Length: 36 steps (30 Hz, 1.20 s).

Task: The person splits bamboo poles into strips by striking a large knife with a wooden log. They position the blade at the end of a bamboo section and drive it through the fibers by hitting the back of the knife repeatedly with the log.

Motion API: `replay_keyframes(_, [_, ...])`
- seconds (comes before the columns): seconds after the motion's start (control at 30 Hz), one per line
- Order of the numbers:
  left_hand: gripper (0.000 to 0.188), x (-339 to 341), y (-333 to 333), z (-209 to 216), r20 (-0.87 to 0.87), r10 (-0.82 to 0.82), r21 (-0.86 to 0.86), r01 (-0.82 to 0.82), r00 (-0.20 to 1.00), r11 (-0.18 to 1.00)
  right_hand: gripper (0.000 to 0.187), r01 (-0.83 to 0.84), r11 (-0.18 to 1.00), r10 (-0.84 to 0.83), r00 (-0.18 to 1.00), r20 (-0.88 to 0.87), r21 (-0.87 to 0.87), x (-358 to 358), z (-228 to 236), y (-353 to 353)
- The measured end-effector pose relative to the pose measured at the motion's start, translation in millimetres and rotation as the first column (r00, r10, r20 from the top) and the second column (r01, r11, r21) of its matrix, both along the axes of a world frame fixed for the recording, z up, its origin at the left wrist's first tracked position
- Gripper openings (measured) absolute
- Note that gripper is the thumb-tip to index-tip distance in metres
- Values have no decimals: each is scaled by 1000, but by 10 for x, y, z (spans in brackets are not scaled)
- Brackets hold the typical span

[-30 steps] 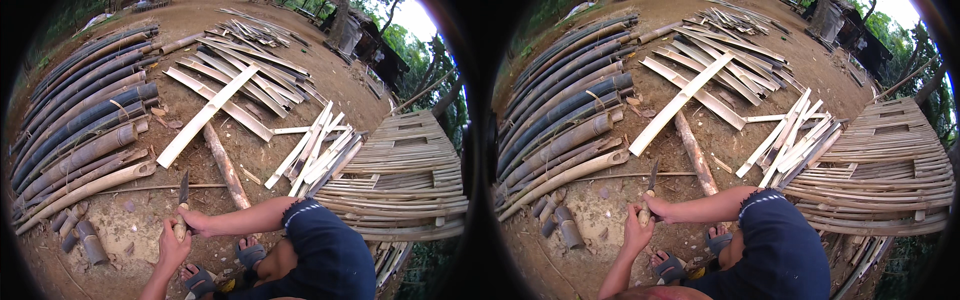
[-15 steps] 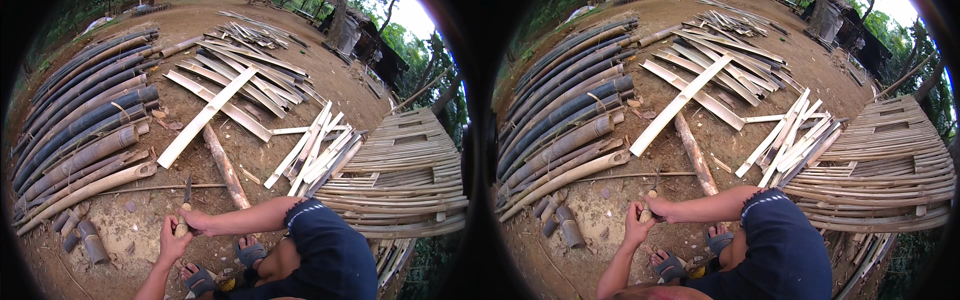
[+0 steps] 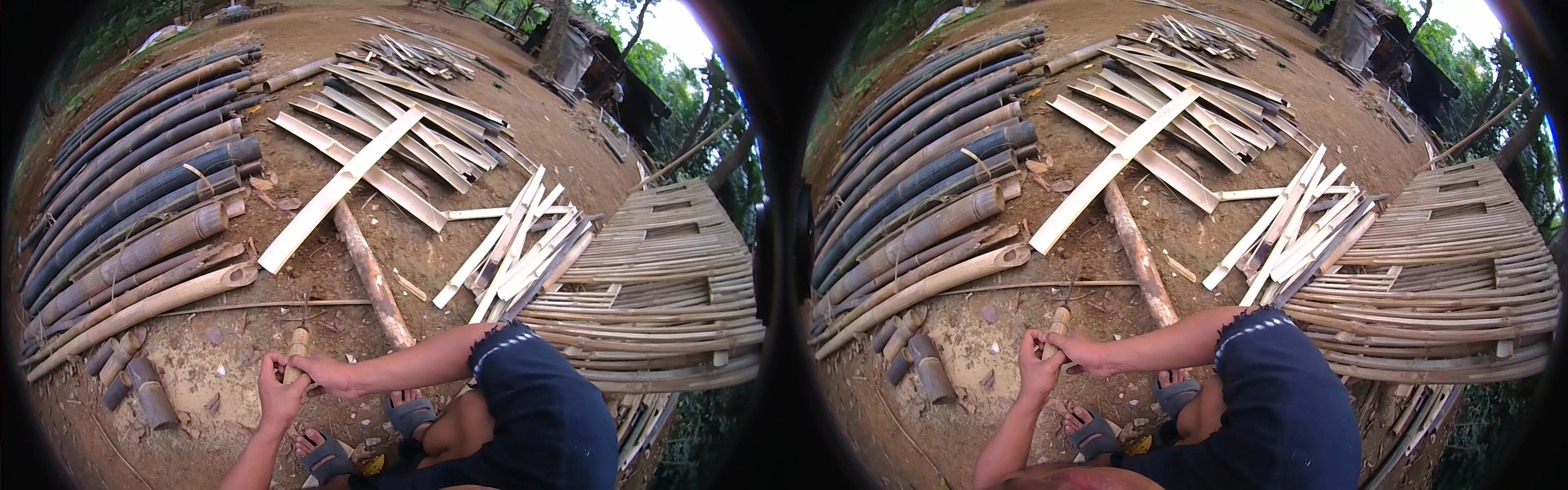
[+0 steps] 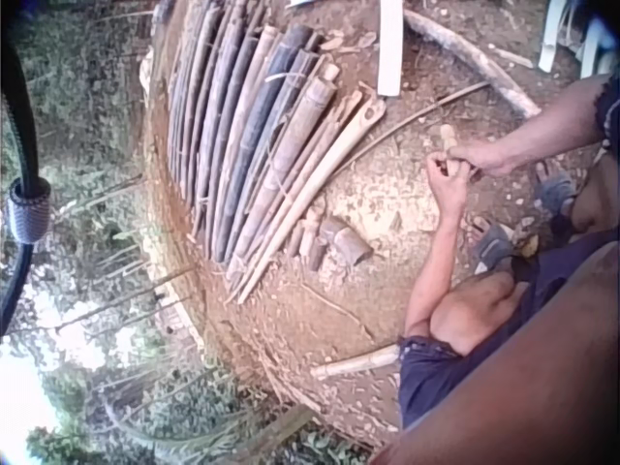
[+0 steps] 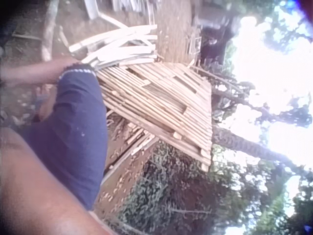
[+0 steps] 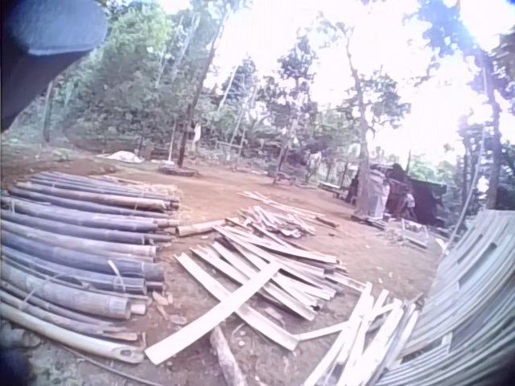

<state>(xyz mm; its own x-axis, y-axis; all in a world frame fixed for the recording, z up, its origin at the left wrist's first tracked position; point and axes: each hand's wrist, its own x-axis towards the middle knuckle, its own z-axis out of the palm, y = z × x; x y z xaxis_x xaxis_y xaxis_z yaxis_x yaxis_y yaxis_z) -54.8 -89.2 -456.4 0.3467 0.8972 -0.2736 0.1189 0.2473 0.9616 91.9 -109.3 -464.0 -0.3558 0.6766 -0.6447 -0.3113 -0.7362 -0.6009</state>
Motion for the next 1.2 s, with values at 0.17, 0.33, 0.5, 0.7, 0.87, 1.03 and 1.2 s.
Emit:
replay_keyframes(0.17, [42,53,26,83,79,85,-78,-78,993,994,44,50,999,-45,958,282,-12,-42,240,52])
replay_keyframes(0.33, [42,78,71,117,64,82,-65,-78,995,995,38,252,898,-402,802,441,360,-75,148,-33])
replay_keyframes(0.5, [43,93,88,152,109,98,-97,-88,989,991,26,112,827,-400,806,437,551,31,152,-25])
replay_keyframes(0.7, [43,80,113,187,70,75,-74,-70,995,995,21,72,788,-425,783,455,612,84,325,-95])
replay_keyframes(0.87, [42,120,117,296,99,87,-147,-72,991,987,17,4,710,-493,717,493,704,81,362,-111])
replay_keyframes(1.03, [41,91,153,220,101,108,9,-110,989,994,16,-25,659,-514,715,474,752,63,405,-116])
replay_keyframes(1.2, [42,150,174,392,162,145,-60,-137,976,989,14,-56,588,-558,694,454,807,102,453,-63])
